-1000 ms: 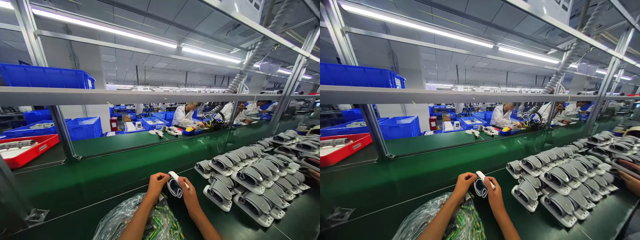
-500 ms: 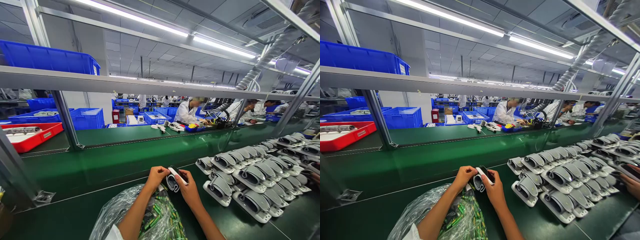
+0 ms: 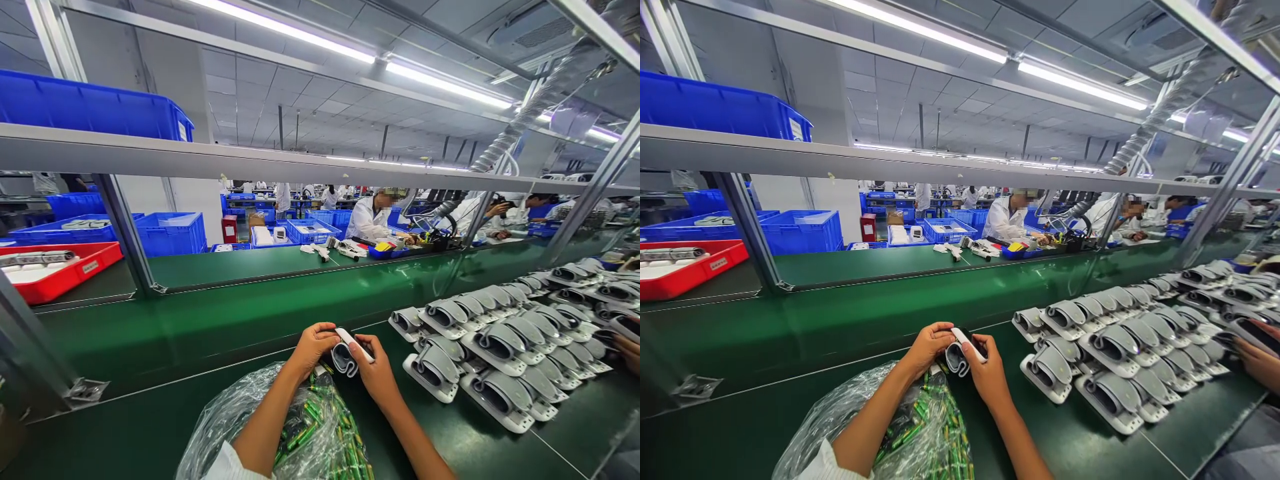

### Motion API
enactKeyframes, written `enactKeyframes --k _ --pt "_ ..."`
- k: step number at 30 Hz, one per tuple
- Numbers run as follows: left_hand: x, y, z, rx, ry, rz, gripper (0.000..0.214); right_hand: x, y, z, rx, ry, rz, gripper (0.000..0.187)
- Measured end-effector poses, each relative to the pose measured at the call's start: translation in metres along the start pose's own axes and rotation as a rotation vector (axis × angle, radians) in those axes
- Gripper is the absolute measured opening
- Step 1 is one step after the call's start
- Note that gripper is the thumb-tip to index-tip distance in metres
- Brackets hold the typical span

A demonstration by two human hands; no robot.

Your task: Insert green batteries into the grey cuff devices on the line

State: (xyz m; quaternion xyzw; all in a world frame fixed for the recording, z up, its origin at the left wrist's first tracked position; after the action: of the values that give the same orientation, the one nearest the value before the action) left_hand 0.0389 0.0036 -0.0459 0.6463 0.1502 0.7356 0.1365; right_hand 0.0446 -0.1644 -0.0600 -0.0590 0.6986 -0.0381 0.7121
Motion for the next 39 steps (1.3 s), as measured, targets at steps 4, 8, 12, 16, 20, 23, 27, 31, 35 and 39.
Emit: enactKeyframes --k 4,8,12,16,20,23,27,31,35,39 --pt "0.003 0.001 -0.001 -0.002 0.000 0.025 0.078 0.003 0.000 0.000 -0.040 0.015 0.018 0.074" --pt "0.003 -0.001 -0.001 -0.020 0.006 0.039 0.074 0.004 0.000 0.000 -0.088 0.014 0.051 0.068" --pt "0.005 0.001 -0.001 -0.029 0.032 0.059 0.068 0.004 -0.001 0.002 -0.090 0.005 0.062 0.066" --pt "0.008 0.006 -0.003 -0.014 0.059 0.070 0.060 -0.002 -0.001 -0.002 -0.106 0.033 0.069 0.069" --pt "0.010 0.009 -0.003 -0.009 0.087 0.051 0.057 -0.009 -0.001 -0.007 -0.099 0.046 0.072 0.068" --pt "0.009 0.010 -0.002 -0.016 0.110 0.049 0.054 -0.009 0.000 -0.007 -0.105 0.067 0.076 0.071" --pt "0.009 0.009 0.000 -0.021 0.136 0.076 0.053 -0.006 0.004 -0.006 -0.120 0.114 0.133 0.072" --pt "0.010 0.007 0.003 -0.048 0.169 0.125 0.054 -0.005 0.011 -0.007 -0.188 0.184 0.187 0.072" --pt "0.010 0.004 0.005 -0.098 0.242 0.223 0.049 -0.006 0.013 -0.008 -0.232 0.202 0.208 0.071" --pt "0.005 0.006 0.006 -0.105 0.321 0.356 0.048 -0.008 0.013 -0.007 -0.335 0.263 0.306 0.069"
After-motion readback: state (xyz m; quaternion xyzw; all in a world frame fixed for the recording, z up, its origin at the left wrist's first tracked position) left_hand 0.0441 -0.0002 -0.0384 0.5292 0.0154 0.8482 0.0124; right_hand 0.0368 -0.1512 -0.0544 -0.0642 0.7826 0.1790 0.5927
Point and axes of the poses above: each hand's wrist, its own z-axis towards the middle knuckle, its own y-axis out of the palm, x = y × z, the point moved 3 cm from there along z, towards the middle knuckle, and after that the axes turned 11 degrees about y, right-handed, at the moved point
